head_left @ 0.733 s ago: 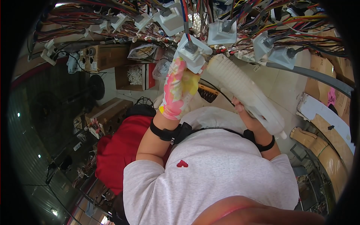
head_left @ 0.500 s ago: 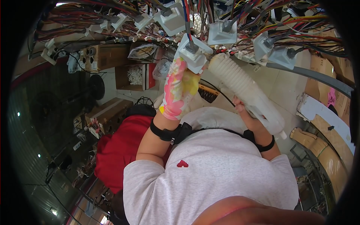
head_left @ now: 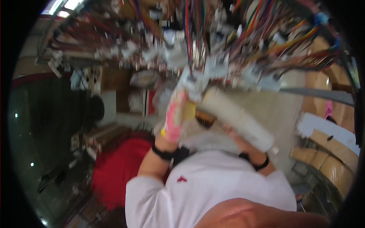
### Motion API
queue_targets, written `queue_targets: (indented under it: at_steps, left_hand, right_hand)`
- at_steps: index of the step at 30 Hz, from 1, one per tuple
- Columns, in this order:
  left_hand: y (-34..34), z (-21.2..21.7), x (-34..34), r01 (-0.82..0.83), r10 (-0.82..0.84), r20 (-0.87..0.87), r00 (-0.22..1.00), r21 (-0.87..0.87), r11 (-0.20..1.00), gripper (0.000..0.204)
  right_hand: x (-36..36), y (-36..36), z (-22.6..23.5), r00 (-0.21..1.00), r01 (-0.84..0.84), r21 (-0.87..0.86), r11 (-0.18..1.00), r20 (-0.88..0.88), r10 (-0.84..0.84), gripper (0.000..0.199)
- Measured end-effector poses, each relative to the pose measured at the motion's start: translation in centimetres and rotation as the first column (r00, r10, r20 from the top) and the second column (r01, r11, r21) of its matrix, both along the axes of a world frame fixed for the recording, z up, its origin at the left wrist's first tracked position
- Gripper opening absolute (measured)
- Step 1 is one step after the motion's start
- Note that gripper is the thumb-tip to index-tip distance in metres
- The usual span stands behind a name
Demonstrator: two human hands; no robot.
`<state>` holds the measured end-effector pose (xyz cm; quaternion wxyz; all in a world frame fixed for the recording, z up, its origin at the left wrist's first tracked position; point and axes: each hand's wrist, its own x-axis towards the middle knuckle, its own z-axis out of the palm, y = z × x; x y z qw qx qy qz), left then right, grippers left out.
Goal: The person uses a glue gun to apply glue to the wire entry points of several connectors mounted on a rack.
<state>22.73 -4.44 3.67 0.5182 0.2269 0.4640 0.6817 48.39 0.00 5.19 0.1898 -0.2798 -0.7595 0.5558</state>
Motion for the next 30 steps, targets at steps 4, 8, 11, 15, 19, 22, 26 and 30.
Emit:
queue_targets:
  at_steps: [4,8,11,15,19,22,26,30]
  left_hand:
    - [1.2,4.0,1.4,-0.004,0.018,0.157,0.987,-0.091,0.996,0.027]
    - [0.0,2.5,0.3,0.111,-0.115,0.231,0.966,0.031,0.993,0.024]
    - [0.2,2.4,0.4,0.148,-0.149,0.276,0.95,0.026,0.989,0.023]
    - [0.5,2.7,-0.2,0.209,-0.229,0.571,0.789,0.101,0.973,0.033]
    - [1.6,3.9,1.0,0.072,-0.111,0.689,0.717,0.085,0.994,0.05]
    - [1.2,1.6,0.1,0.225,-0.24,0.571,0.785,0.098,0.969,0.054]
    - [0.9,0.6,1.2,0.268,-0.373,0.326,0.869,0.323,0.907,0.065]
    - [0.4,-1.1,1.9,0.185,-0.217,0.369,0.904,0.121,0.975,0.07]
  right_hand:
    - [-1.9,1.0,6.0,0.921,-0.031,-0.521,0.853,-0.346,-0.178,0.046]
    - [-0.2,-0.3,4.9,0.933,-0.046,-0.568,0.822,-0.317,-0.168,0.051]
    - [0.0,-0.4,4.6,0.928,-0.034,-0.526,0.85,-0.333,-0.169,0.051]
    - [0.3,0.3,4.6,0.933,-0.023,-0.485,0.874,-0.325,-0.156,0.051]
    - [0.6,0.6,4.9,0.93,-0.034,-0.481,0.876,-0.337,-0.149,0.05]
    - [0.9,0.0,4.6,0.937,-0.021,-0.544,0.839,-0.302,-0.173,0.049]
    - [1.0,-0.6,4.4,0.932,-0.014,-0.497,0.868,-0.321,-0.168,0.048]
    - [1.5,-0.7,3.4,0.927,0.038,-0.517,0.855,-0.301,-0.223,0.041]
